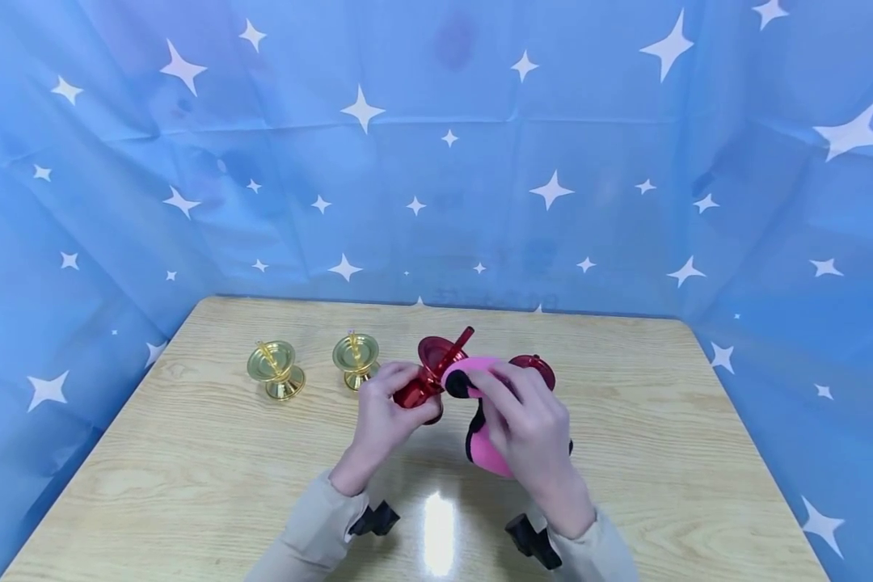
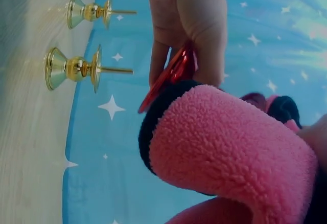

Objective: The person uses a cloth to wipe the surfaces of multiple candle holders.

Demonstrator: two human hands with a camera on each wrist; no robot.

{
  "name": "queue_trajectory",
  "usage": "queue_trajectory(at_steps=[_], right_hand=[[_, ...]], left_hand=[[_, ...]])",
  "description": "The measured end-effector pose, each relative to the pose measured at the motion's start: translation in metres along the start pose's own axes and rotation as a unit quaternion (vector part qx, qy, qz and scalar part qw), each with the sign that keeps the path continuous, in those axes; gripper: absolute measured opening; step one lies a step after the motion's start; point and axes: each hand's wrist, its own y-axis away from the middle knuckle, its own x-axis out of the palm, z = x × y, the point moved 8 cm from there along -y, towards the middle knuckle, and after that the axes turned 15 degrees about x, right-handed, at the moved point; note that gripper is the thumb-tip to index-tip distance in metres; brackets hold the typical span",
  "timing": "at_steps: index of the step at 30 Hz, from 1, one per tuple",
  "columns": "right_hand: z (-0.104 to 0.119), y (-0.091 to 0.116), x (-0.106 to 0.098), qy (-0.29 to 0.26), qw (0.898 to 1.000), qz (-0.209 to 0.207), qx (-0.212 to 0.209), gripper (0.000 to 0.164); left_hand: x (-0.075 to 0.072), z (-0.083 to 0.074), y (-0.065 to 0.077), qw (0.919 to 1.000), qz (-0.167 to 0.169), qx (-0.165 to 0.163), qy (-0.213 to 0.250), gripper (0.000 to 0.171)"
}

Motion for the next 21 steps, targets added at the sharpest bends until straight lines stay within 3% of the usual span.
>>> queue_trajectory(at_steps=[7, 11, 16, 21], right_hand=[[-0.027, 0.0, 0.007, 0.037, 0.999, 0.028, 0.016, 0.025], [-0.039, 0.001, 0.008, 0.037, 0.999, 0.013, 0.024, 0.023], [-0.034, 0.001, 0.01, 0.043, 0.999, 0.014, 0.007, 0.024], [-0.022, -0.001, 0.01, 0.044, 0.998, 0.049, -0.013, 0.026]], left_hand=[[0.005, 0.0, 0.005, 0.9972, 0.036, -0.032, 0.058, 0.025], [0.01, -0.001, 0.009, 0.9926, 0.055, -0.058, 0.091, 0.025], [0.012, 0.002, 0.011, 0.9898, 0.055, -0.082, 0.102, 0.024], [0.005, 0.006, 0.009, 0.9942, 0.031, -0.07, 0.076, 0.025]])
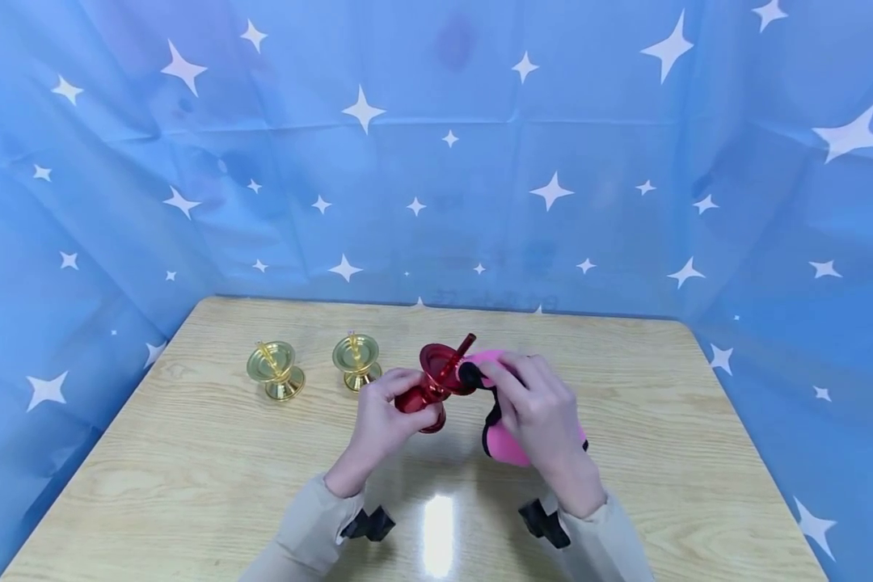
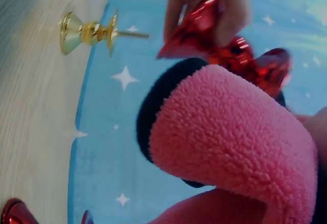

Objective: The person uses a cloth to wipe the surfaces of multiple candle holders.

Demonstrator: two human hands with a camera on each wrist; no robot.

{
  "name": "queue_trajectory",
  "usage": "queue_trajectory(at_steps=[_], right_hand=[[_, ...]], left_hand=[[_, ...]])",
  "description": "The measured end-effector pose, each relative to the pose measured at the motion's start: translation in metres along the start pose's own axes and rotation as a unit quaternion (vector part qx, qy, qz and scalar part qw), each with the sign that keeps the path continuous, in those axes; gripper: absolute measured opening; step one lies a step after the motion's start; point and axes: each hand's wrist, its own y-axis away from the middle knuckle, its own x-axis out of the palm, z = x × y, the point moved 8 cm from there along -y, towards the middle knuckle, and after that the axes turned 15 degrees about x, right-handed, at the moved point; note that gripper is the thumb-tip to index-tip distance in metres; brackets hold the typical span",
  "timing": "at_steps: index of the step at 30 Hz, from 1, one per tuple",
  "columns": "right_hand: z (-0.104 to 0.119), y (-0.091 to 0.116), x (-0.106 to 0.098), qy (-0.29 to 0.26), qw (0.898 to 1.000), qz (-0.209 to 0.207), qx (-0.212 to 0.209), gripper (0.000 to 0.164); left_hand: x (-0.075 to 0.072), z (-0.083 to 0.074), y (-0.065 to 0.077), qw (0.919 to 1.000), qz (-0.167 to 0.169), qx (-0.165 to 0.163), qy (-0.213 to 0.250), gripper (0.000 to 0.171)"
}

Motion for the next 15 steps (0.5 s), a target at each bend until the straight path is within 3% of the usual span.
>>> queue_trajectory(at_steps=[7, 15], right_hand=[[0.014, -0.005, -0.011, -0.053, 0.999, -0.002, -0.004, 0.026], [0.004, -0.002, -0.001, -0.013, 1.0, 0.02, 0.006, 0.028]], left_hand=[[0.002, 0.0, -0.001, 0.998, 0.0, 0.045, -0.045, 0.025], [0.003, 0.0, -0.001, 0.9991, -0.001, 0.032, -0.029, 0.025]])
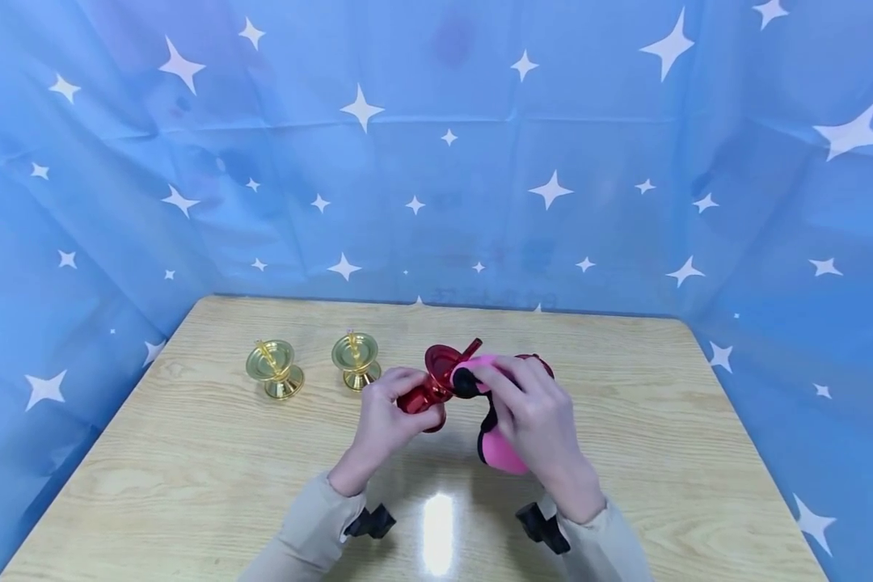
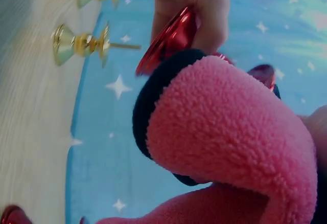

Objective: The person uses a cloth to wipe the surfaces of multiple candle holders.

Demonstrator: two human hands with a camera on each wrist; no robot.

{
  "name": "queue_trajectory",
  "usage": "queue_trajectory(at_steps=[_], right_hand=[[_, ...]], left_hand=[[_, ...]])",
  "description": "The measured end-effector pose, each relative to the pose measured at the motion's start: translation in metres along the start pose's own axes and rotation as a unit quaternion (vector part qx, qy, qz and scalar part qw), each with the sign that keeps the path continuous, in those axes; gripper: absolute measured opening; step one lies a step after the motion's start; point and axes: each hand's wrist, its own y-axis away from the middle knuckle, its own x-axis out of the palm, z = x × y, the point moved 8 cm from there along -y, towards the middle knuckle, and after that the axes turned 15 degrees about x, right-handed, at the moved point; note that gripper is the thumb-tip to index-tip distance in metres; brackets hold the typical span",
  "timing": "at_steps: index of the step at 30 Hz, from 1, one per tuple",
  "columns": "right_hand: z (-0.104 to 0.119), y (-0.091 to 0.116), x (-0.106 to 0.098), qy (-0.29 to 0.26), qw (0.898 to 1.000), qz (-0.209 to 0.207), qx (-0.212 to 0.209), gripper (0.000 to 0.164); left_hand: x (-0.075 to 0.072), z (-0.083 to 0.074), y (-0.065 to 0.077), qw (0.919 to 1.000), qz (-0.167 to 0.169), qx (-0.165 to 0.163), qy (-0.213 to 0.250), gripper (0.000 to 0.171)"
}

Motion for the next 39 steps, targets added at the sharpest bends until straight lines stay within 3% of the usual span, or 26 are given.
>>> queue_trajectory(at_steps=[8, 13, 20, 28, 33, 39], right_hand=[[-0.026, 0.005, 0.006, 0.006, 0.999, -0.002, 0.036, 0.023], [-0.02, 0.005, 0.004, -0.002, 0.999, -0.005, 0.034, 0.024], [-0.011, 0.002, -0.004, -0.064, 0.997, -0.001, 0.038, 0.023], [-0.008, 0.001, -0.001, -0.042, 0.997, -0.002, 0.066, 0.026], [0.004, 0.002, -0.002, -0.025, 0.998, 0.012, 0.052, 0.026], [0.02, -0.002, -0.01, -0.019, 0.997, -0.019, 0.075, 0.027]], left_hand=[[0.002, -0.001, 0.0, 0.9997, 0.009, -0.013, 0.02, 0.026], [0.0, -0.001, -0.002, 0.9998, 0.005, -0.011, 0.016, 0.025], [-0.005, 0.003, -0.003, 0.9999, -0.001, -0.011, -0.004, 0.025], [-0.004, 0.0, -0.006, 0.9993, -0.002, 0.03, -0.021, 0.024], [-0.004, -0.005, -0.006, 0.9945, 0.002, 0.068, -0.079, 0.025], [0.001, -0.011, -0.002, 0.9748, 0.01, 0.126, -0.184, 0.03]])
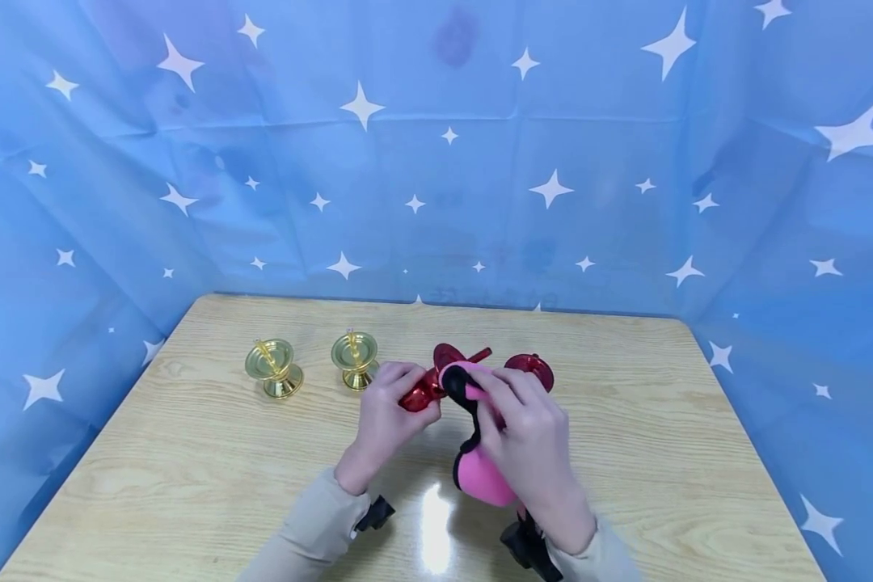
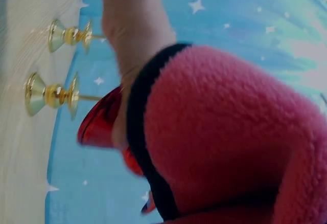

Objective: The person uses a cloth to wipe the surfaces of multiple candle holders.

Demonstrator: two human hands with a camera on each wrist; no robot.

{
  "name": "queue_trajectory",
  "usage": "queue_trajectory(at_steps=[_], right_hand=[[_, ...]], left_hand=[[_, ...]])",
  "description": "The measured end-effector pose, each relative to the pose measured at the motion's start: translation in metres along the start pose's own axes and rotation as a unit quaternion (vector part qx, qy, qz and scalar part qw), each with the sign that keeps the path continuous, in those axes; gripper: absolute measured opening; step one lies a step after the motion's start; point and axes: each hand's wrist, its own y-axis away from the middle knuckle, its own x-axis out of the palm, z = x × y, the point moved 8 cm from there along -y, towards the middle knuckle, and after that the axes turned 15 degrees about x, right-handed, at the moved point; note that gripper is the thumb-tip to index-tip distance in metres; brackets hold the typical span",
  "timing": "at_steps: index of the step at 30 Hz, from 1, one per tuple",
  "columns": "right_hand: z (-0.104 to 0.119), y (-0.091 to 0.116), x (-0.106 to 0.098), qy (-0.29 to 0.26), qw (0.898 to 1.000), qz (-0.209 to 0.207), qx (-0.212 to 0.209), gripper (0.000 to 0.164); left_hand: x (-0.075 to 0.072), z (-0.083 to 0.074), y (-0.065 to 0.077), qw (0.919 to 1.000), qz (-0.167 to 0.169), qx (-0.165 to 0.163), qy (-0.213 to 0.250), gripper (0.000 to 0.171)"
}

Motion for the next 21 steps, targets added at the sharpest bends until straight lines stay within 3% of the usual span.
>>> queue_trajectory(at_steps=[7, 14, 21], right_hand=[[0.01, 0.002, 0.009, 0.047, 0.999, -0.001, 0.019, 0.027], [0.011, 0.006, 0.011, 0.041, 0.999, 0.029, 0.011, 0.024], [-0.011, 0.007, 0.011, 0.063, 0.994, 0.078, 0.043, 0.027]], left_hand=[[0.0, -0.015, -0.004, 0.9965, -0.016, 0.068, -0.047, 0.029], [-0.006, -0.011, -0.002, 0.9982, -0.036, 0.047, -0.01, 0.03], [-0.008, -0.005, 0.0, 0.9987, -0.043, 0.02, 0.017, 0.028]])
